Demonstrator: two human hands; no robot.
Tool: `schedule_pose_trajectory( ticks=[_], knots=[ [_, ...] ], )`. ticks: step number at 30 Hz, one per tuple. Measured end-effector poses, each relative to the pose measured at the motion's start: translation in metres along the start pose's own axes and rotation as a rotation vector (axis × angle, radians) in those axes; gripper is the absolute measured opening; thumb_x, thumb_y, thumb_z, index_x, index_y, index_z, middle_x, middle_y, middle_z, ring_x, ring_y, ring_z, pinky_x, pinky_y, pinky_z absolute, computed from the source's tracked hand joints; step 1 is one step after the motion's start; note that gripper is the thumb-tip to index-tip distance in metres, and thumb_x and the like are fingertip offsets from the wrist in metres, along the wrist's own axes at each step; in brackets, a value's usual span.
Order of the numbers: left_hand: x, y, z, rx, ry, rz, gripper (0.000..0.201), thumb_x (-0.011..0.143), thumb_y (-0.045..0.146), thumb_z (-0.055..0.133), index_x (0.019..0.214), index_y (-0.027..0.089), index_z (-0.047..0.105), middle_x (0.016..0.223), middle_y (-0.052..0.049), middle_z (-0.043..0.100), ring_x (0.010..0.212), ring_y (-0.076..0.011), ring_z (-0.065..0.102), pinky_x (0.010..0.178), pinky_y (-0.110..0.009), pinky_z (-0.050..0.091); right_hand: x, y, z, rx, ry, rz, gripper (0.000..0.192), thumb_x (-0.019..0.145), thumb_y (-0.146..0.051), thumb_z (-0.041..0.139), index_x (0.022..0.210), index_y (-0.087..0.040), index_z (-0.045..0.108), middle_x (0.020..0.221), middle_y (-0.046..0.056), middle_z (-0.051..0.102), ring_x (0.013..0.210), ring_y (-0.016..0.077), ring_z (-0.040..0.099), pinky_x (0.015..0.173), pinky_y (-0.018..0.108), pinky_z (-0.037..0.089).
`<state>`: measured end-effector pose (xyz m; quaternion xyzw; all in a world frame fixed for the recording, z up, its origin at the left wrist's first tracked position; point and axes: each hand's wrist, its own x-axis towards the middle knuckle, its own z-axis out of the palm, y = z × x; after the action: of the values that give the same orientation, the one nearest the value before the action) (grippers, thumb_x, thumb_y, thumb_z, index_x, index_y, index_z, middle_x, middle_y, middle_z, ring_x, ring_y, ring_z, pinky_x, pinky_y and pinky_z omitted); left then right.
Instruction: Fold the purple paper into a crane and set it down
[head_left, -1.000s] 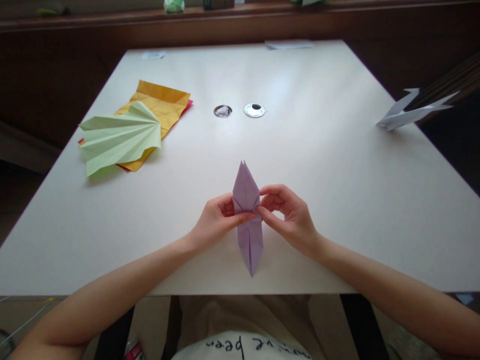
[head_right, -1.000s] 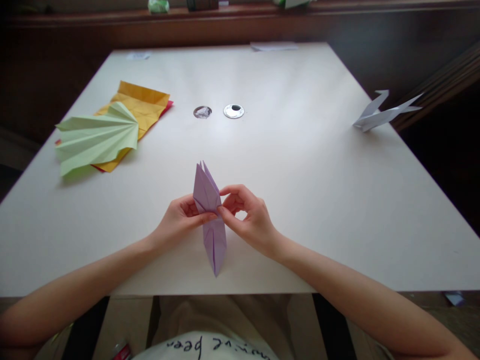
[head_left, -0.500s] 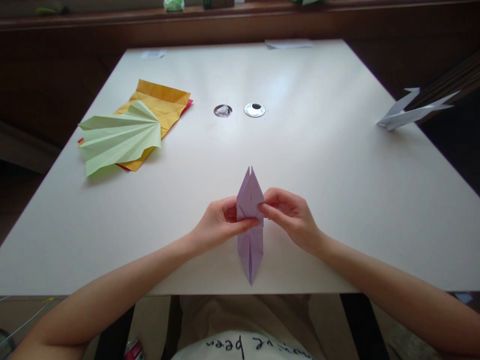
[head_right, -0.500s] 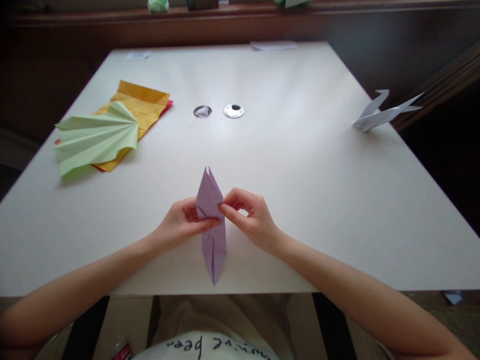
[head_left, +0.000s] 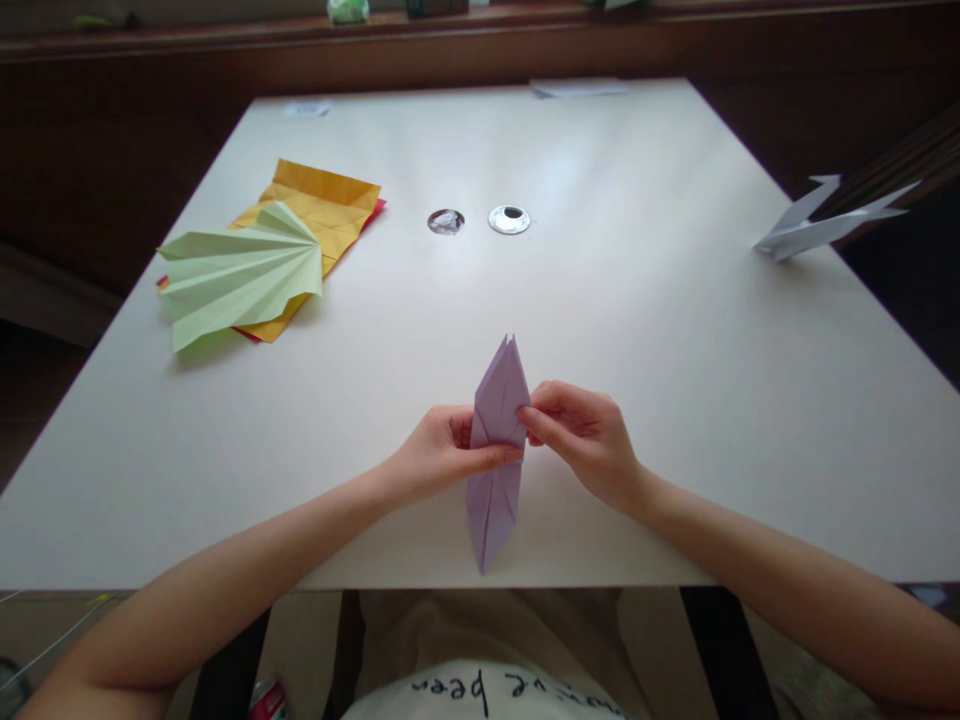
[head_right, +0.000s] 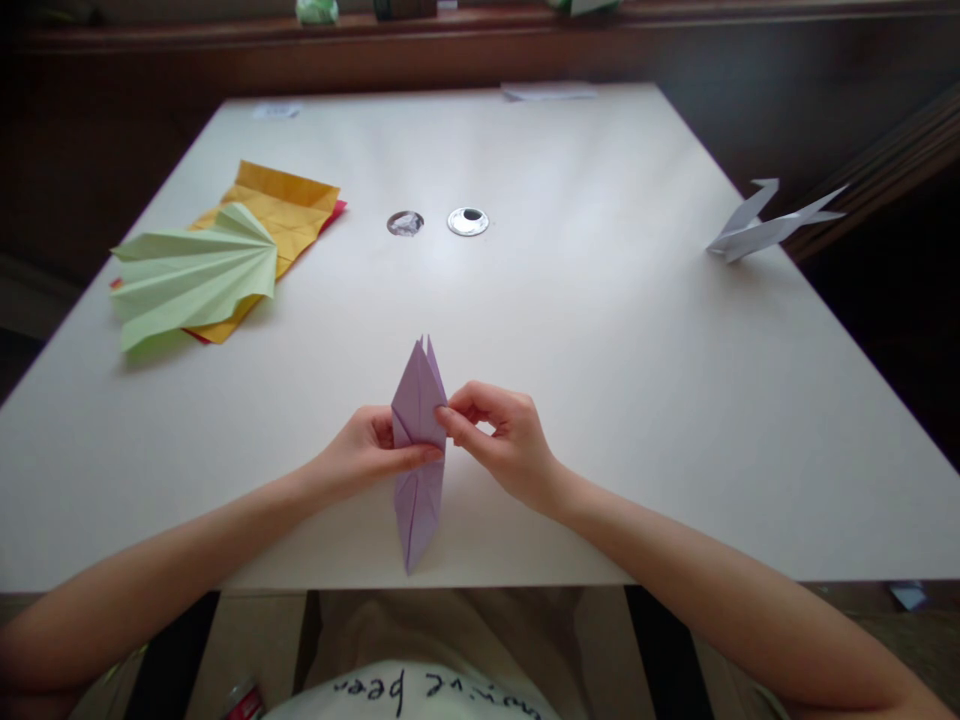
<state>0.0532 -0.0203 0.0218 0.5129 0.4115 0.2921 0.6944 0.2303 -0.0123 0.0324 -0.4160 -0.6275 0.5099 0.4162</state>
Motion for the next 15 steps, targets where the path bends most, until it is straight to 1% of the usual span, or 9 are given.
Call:
schedule_pose_trajectory(
  ticks=[3, 5, 7, 10, 15],
  knots=[
    [0.0000, 0.0011, 0.0003, -0.007, 0.053, 0.025, 0.021, 0.071, 0.032, 0.070, 0.084, 0.016, 0.069, 0.081, -0.004, 0.071, 0.076, -0.0178, 0.067, 0.063, -0.025, 0.052, 0.0013, 0.0011, -0.0001, 0.007, -0.040, 0.047, 0.020, 0.081, -0.035, 0.059, 0.072, -0.018, 0.055, 0.063, -0.001, 0.055, 0.058, 0.0096, 0.052, 0.054, 0.023, 0.042],
    [0.0004, 0.0019, 0.0002, -0.014, 0.113, 0.043, 0.021, 0.070, 0.033, 0.071, 0.083, 0.015, 0.069, 0.079, -0.004, 0.071, 0.074, -0.0174, 0.066, 0.060, -0.023, 0.052, 0.0021, 0.0009, -0.0010, -0.006, -0.102, 0.085, 0.023, 0.082, -0.040, 0.057, 0.074, -0.018, 0.053, 0.065, -0.001, 0.054, 0.060, 0.0096, 0.051, 0.054, 0.023, 0.041],
    [0.0008, 0.0020, 0.0000, -0.022, 0.164, 0.065, 0.021, 0.070, 0.033, 0.071, 0.080, 0.015, 0.068, 0.077, -0.003, 0.071, 0.071, -0.0165, 0.066, 0.058, -0.022, 0.051, 0.0026, 0.0004, -0.0017, -0.040, -0.193, 0.119, 0.029, 0.082, -0.044, 0.054, 0.070, -0.018, 0.050, 0.061, -0.002, 0.050, 0.057, 0.0089, 0.047, 0.052, 0.022, 0.037],
    [0.0011, 0.0010, -0.0001, -0.024, 0.191, 0.097, 0.021, 0.072, 0.035, 0.070, 0.077, 0.015, 0.066, 0.075, -0.003, 0.070, 0.070, -0.0162, 0.066, 0.058, -0.022, 0.051, 0.0028, 0.0002, -0.0019, -0.096, -0.294, 0.143, 0.037, 0.083, -0.046, 0.051, 0.061, -0.017, 0.045, 0.055, -0.004, 0.044, 0.052, 0.0076, 0.041, 0.048, 0.021, 0.031],
    [0.0009, 0.0007, 0.0008, -0.036, 0.200, 0.112, 0.024, 0.071, 0.034, 0.071, 0.082, 0.016, 0.063, 0.079, -0.002, 0.068, 0.073, -0.0151, 0.064, 0.061, -0.022, 0.051, 0.0035, 0.0040, -0.0014, -0.137, -0.315, 0.112, 0.041, 0.085, -0.047, 0.049, 0.058, -0.017, 0.041, 0.054, -0.005, 0.034, 0.051, 0.0067, 0.033, 0.047, 0.022, 0.025]
  ],
)
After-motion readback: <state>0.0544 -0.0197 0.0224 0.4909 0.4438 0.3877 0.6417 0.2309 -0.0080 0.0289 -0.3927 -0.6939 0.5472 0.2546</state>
